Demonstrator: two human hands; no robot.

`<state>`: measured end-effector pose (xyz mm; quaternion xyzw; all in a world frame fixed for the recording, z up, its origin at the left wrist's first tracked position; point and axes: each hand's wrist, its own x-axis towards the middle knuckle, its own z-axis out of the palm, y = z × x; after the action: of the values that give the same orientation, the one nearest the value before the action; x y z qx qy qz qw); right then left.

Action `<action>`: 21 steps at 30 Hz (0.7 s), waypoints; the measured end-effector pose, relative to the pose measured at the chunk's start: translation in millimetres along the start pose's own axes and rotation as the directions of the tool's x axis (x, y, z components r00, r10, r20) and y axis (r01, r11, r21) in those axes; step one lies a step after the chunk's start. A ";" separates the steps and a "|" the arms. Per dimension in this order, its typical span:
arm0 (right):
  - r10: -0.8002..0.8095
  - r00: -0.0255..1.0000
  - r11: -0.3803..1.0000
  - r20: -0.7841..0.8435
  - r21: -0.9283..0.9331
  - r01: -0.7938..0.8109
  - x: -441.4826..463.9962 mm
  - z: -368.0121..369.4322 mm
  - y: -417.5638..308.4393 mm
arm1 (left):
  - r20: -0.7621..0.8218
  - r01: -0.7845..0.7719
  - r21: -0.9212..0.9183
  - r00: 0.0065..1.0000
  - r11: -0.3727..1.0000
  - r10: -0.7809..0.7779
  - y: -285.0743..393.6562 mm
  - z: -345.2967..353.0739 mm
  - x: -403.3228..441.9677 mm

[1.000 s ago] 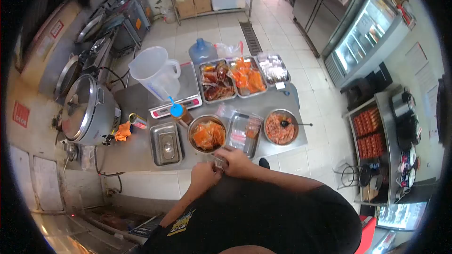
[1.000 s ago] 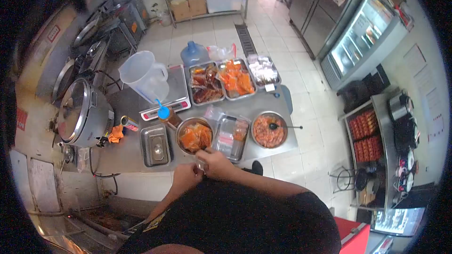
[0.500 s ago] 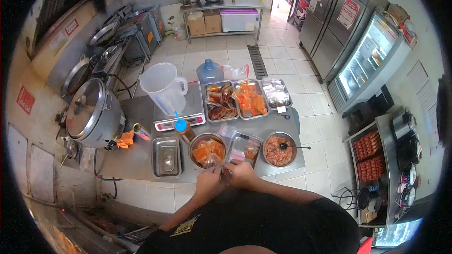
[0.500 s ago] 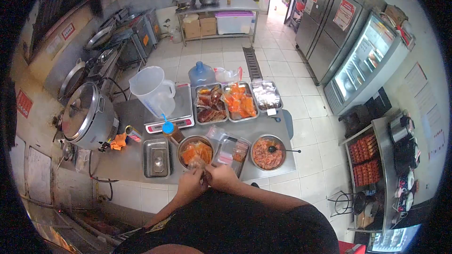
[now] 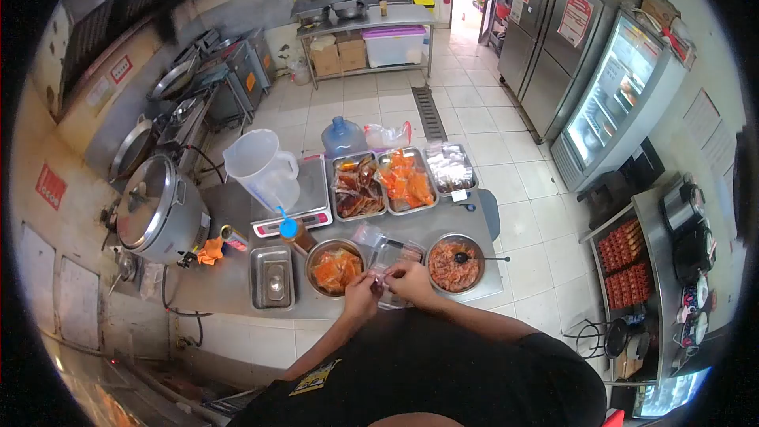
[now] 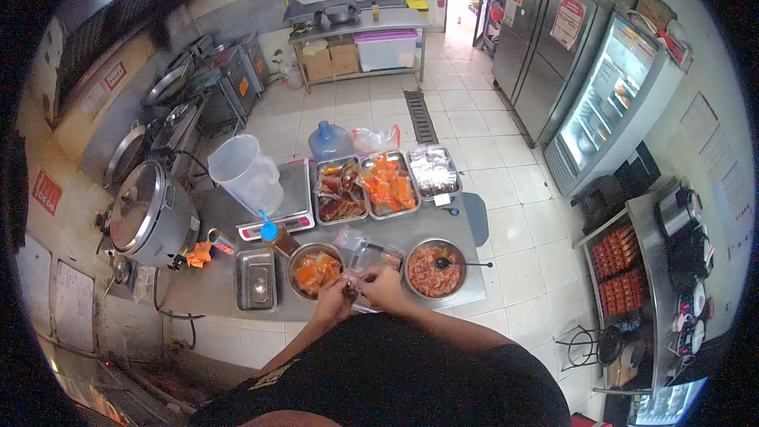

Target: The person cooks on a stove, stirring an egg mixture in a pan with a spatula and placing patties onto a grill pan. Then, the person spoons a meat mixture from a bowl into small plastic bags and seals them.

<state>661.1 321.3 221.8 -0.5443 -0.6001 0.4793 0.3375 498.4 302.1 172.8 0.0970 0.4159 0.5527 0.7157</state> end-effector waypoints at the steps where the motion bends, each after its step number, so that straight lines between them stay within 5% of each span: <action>1: 0.101 0.995 0.981 0.001 0.167 -0.100 5.1 -5.5 3.4 | 0.006 -0.005 0.009 1.000 1.000 0.005 -4.6 1.5 1.4; 2: 0.239 0.969 0.889 0.059 0.388 -0.243 3.7 -13.0 3.8 | 0.077 0.117 -0.059 0.991 0.991 -0.112 -8.1 3.0 3.7; 3: 0.232 0.971 0.887 0.051 0.398 -0.233 7.7 -17.3 11.5 | 0.155 0.243 -0.114 0.962 0.963 -0.224 -10.5 5.8 9.2; 5: 0.416 0.869 0.576 0.268 0.662 -0.480 9.3 -25.6 33.8 | 0.046 0.232 -0.003 0.972 0.973 -0.232 -9.7 30.9 7.3; 7: 0.407 0.826 0.467 0.390 0.688 -0.555 0.7 -46.8 32.4 | 0.160 0.235 -0.004 0.960 0.972 -0.232 -17.6 29.8 18.6; 9: 0.157 0.870 0.891 0.468 0.312 -0.329 -7.9 -72.8 14.1 | 0.172 0.237 0.035 0.956 0.971 -0.239 -4.8 62.3 0.1; 10: -0.004 0.877 0.927 0.480 0.331 -0.177 -3.1 -70.7 41.2 | 0.181 0.234 0.059 0.954 0.971 -0.241 3.6 83.0 -13.7; 13: 0.144 0.770 0.881 0.622 0.273 -0.385 -14.5 -115.0 1.9 | 0.411 0.185 0.114 0.886 0.976 -0.216 -10.6 50.4 22.0; 14: 0.228 0.732 0.798 0.642 0.307 -0.519 -15.5 -120.7 10.2 | 0.469 0.053 0.281 0.864 0.958 -0.185 -8.8 55.2 23.0; 15: 0.227 0.738 0.791 0.635 0.322 -0.520 -17.6 -124.4 17.8 | 0.531 -0.091 0.425 0.831 0.901 -0.166 -8.0 60.9 23.7; 17: 0.057 0.911 0.806 0.409 0.519 -0.284 -21.4 -129.7 31.2 | 0.411 -0.089 0.522 0.897 0.848 -0.159 -14.3 89.4 17.7; 18: 0.005 0.931 0.813 0.364 0.541 -0.216 -22.4 -132.2 36.4 | 0.452 -0.347 0.639 0.892 0.686 0.031 -20.5 92.9 24.1; 19: 0.007 0.936 0.808 0.353 0.549 -0.213 -24.9 -137.5 33.9 | 0.525 -0.555 0.704 0.827 0.442 0.202 -27.3 98.3 28.3; 21: 0.168 0.948 0.853 0.271 0.441 -0.277 -30.9 -149.9 24.0 | 0.487 -0.557 0.692 0.830 0.460 0.272 -34.1 129.9 17.3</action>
<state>813.5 321.0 249.6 -0.4542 -0.4310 0.7050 0.3329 614.6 346.2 226.5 0.5973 0.4668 0.4357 0.4853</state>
